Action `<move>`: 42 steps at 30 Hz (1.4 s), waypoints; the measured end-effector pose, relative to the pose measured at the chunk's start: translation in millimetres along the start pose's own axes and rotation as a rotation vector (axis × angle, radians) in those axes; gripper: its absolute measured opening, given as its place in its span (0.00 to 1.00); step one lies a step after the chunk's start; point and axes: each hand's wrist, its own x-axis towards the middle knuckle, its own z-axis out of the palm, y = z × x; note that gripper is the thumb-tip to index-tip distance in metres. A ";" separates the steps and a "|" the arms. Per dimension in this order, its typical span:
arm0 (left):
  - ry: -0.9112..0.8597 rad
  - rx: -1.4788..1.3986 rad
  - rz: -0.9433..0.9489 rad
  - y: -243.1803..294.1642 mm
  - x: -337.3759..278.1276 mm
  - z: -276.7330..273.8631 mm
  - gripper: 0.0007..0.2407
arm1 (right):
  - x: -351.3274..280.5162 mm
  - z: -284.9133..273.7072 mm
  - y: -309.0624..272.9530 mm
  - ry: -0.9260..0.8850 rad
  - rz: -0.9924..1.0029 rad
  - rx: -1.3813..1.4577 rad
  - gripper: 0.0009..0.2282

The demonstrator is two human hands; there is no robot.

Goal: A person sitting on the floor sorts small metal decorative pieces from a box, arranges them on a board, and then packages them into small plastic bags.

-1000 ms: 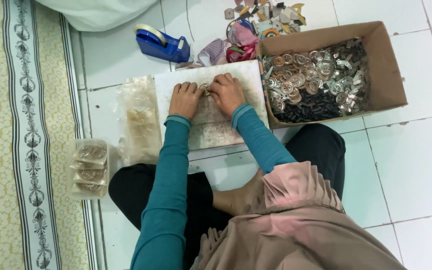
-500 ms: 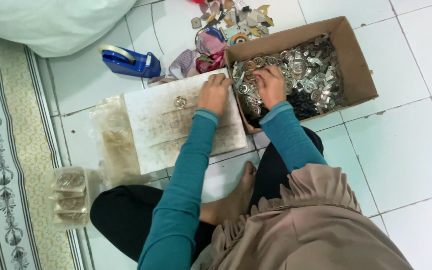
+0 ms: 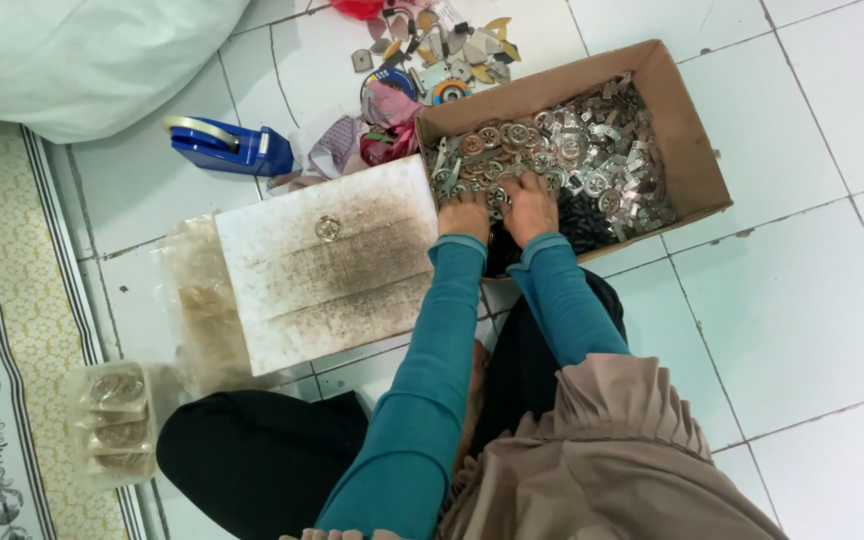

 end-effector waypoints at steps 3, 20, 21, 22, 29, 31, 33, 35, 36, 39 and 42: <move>0.028 0.058 0.019 -1.9 -17.0 -19.4 0.16 | 4.5 13.1 6.7 -0.015 -0.016 -0.002 0.17; 0.392 -0.779 0.073 -19.9 -65.5 -52.8 0.13 | -28.0 -39.7 -22.8 0.490 -0.252 0.604 0.08; 0.480 -0.976 0.088 -23.8 -74.0 -55.9 0.08 | -34.7 -50.8 -34.2 0.514 -0.234 0.665 0.09; 0.485 -0.976 0.077 -30.1 -79.8 -54.8 0.08 | -38.9 -52.2 -46.1 0.507 -0.243 0.669 0.09; 0.910 -0.778 0.095 -123.3 -179.6 -85.4 0.03 | -69.5 -60.0 -157.0 0.496 -0.386 0.761 0.08; 0.940 -0.648 0.082 -155.7 -201.2 -77.2 0.03 | -74.8 -50.5 -184.7 0.462 -0.471 0.760 0.08; 1.012 -0.354 -0.003 -188.2 -204.7 -46.6 0.04 | -78.1 -39.0 -211.0 0.426 -0.613 0.742 0.07; 1.056 -0.249 -0.001 -209.6 -203.7 -30.7 0.04 | -78.9 -31.7 -230.7 0.430 -0.645 0.714 0.06; 1.096 -0.146 0.000 -219.1 -202.3 -22.4 0.03 | -79.1 -28.1 -239.1 0.431 -0.676 0.684 0.05; 1.170 0.025 0.075 -238.4 -205.2 -33.7 0.06 | -71.8 -11.5 -252.6 0.500 -0.672 0.587 0.04; 1.224 0.142 0.124 -250.7 -188.0 -23.3 0.07 | -78.9 -27.4 -262.3 0.537 -0.691 0.374 0.03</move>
